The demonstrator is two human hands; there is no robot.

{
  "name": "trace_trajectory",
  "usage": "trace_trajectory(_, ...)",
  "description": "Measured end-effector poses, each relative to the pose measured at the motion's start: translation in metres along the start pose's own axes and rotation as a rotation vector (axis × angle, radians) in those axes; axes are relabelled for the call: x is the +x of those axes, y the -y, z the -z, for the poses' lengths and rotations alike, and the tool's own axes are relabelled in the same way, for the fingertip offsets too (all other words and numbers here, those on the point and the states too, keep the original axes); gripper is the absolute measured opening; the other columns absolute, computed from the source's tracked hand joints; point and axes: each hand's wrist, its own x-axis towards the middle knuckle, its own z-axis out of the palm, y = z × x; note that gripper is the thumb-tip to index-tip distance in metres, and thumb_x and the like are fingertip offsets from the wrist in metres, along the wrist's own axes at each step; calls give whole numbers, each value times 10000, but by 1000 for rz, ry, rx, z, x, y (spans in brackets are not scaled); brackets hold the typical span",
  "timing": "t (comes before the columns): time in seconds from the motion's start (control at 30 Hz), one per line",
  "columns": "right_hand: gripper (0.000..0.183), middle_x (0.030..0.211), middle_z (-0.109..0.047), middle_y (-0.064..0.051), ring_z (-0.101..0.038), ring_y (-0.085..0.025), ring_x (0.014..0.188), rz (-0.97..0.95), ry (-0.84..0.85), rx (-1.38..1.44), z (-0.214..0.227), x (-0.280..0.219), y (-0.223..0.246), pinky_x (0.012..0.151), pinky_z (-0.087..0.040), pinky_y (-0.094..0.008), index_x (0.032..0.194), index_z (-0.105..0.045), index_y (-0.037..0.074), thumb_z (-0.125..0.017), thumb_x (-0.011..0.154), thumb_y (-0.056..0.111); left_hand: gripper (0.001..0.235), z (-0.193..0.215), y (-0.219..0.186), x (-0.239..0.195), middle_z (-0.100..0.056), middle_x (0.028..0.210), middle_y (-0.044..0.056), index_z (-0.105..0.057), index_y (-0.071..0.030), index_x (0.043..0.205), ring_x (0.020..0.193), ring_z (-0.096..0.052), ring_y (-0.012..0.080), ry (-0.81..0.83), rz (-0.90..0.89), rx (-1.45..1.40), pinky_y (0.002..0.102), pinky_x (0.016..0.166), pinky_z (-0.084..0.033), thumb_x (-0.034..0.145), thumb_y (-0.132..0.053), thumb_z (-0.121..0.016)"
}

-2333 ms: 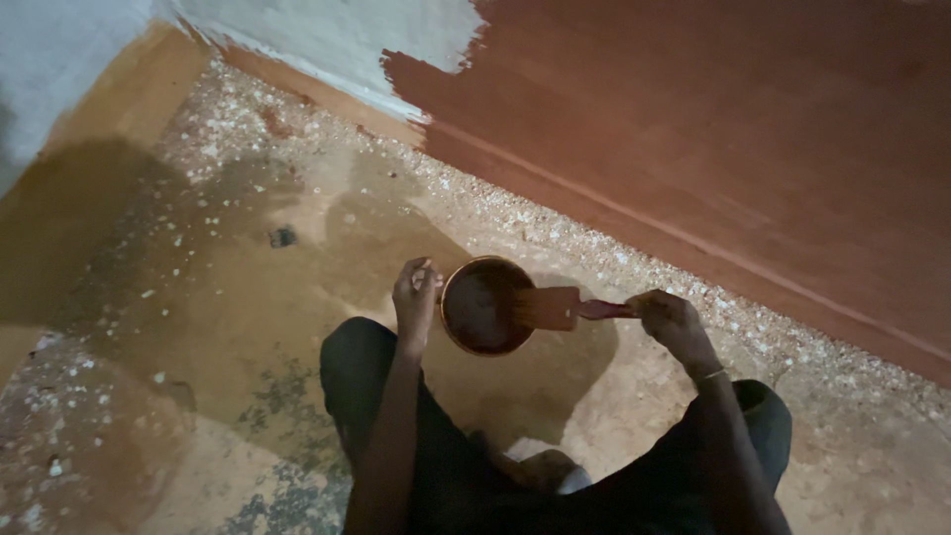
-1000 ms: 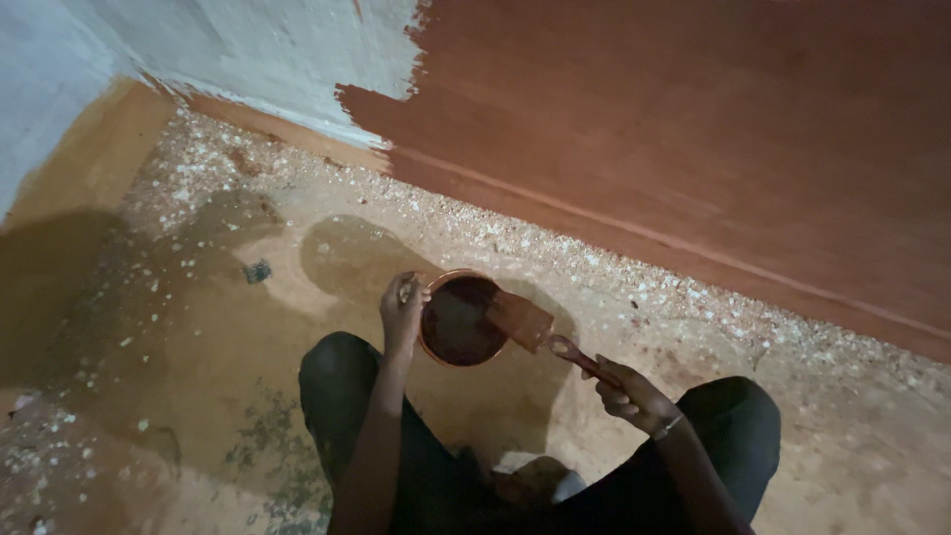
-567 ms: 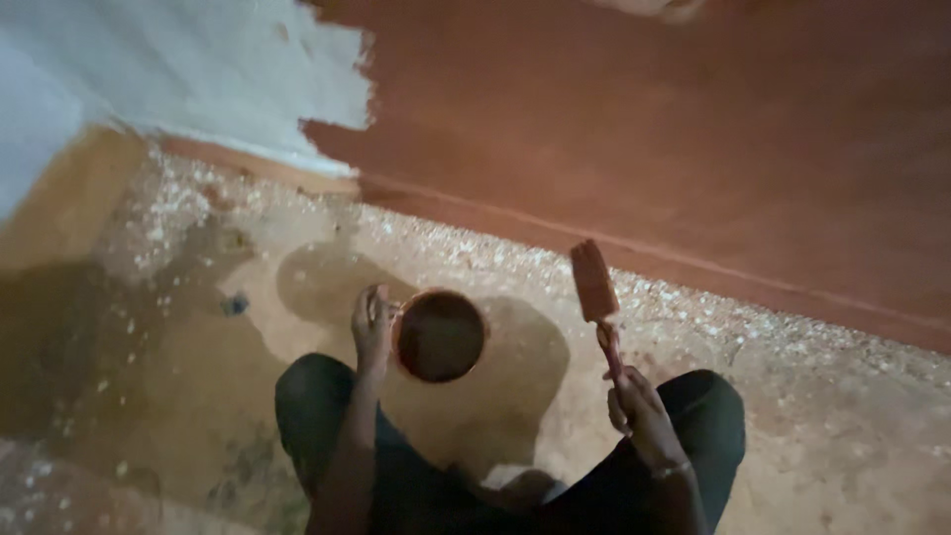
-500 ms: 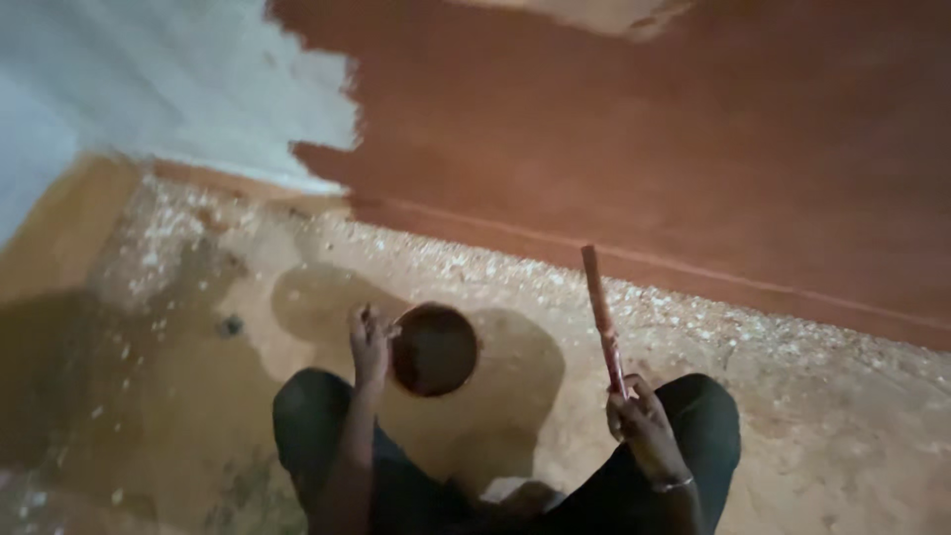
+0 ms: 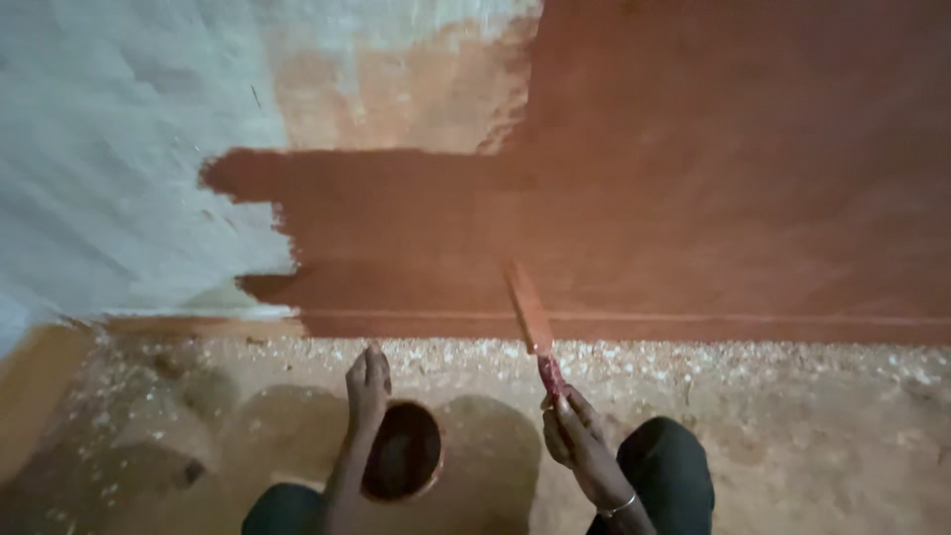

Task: The person paints a wall with reddish-brown paint using a brush. They repeatedly dip the brush into a small container and apply paint to the lower section of the wall, occasionally using their left hand to steady themselves against the surface.

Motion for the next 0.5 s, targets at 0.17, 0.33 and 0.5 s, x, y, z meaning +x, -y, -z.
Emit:
trace_trajectory(0.17, 262, 538, -365, 14, -327, -86, 438, 151, -52, -18, -48, 17, 64, 405, -237, -245, 1189, -577, 129, -429, 1022, 268, 368, -26, -114, 63, -485, 589, -32, -469, -118, 820, 523, -476, 80, 154, -264, 123, 280, 479, -390, 1073, -386, -465)
trace_trajectory(0.33, 174, 581, -411, -1, -329, -87, 436, 352, 40, -33, -77, 18, 117, 382, -279, -265, 1114, -542, 33, -487, 1050, 185, 422, -53, -234, 88, -413, 710, 135, -502, -38, 860, 657, -443, 265, -34, -624, 519, 397, 550, -412, 1131, -349, -591)
trace_trajectory(0.5, 192, 565, -412, 4, -324, -75, 416, 414, -29, -175, -99, 17, 154, 356, -265, -258, 1104, -556, 26, -484, 1052, 196, 469, -78, -346, 107, -604, 1309, 206, -606, 6, 1257, 1240, -576, 401, -187, -1259, 775, 523, 1069, -464, 974, -334, -762)
